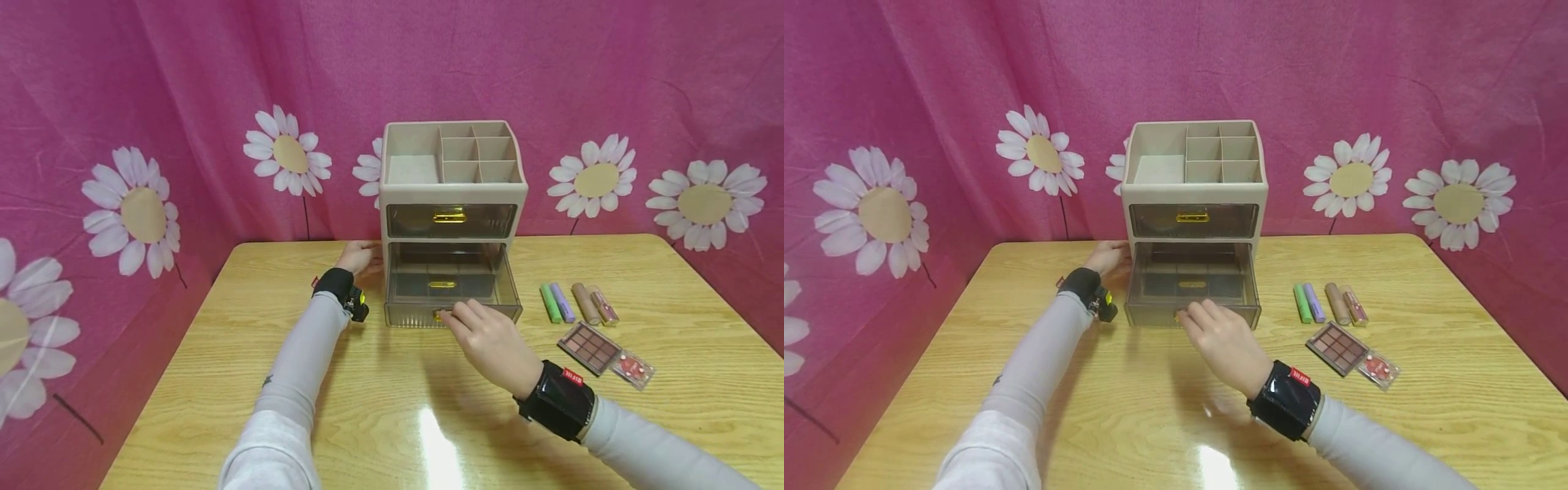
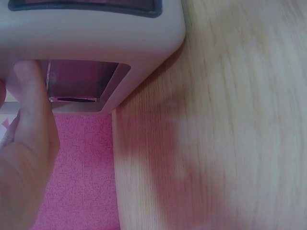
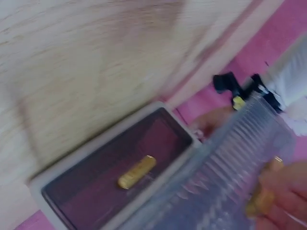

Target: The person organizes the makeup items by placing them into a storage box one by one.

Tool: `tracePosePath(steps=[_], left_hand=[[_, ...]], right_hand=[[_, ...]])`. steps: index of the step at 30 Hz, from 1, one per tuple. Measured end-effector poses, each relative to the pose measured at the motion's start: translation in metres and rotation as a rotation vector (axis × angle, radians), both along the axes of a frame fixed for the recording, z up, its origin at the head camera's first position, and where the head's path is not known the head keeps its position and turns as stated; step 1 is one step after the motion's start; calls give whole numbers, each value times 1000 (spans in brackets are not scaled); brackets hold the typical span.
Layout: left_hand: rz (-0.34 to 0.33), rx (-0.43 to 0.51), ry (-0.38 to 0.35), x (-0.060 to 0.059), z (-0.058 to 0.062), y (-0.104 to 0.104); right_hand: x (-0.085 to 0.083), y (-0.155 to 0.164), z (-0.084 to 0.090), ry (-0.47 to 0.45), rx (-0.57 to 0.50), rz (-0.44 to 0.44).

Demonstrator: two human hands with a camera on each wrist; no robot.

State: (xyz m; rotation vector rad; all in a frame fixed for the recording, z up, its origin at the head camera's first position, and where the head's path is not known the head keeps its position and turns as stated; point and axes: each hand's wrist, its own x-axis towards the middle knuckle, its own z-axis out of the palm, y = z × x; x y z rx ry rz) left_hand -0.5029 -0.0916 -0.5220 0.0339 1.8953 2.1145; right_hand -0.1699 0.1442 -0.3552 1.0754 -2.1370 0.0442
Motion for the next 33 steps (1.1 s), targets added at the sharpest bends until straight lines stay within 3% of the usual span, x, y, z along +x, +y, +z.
tracePosePath(steps=[4, 8, 12, 19, 20, 23, 25, 28, 30, 32, 33], left_hand=[[-5, -1, 4, 8, 6, 0], [2, -16, 4, 22, 19, 0], [-3, -6, 9, 21, 17, -1], [6, -5, 10, 2, 0, -1], [4, -6, 4, 1, 0, 0], [-18, 9, 36, 16, 13, 0], [-12, -13, 22, 36, 33, 2], [-16, -14, 21, 55, 52, 4], [-1, -26, 7, 53, 51, 5], [-19, 9, 22, 36, 34, 1], [-1, -9, -1, 34, 31, 2]], right_hand=[[7, 3, 17, -123, 61, -16], [15, 15, 41, -368, 122, 23], [19, 31, 64, -553, 134, 26], [12, 74, 87, -436, -28, -90], [11, 81, 88, -432, -45, -119], [7, 101, 86, -493, -71, -238], [4, 114, 82, -556, -69, -311], [-2, 131, 70, -660, -53, -392], [-6, 141, 59, -723, -39, -418], [-9, 149, 46, -791, -33, -437], [-10, 152, 39, -823, -29, -442]])
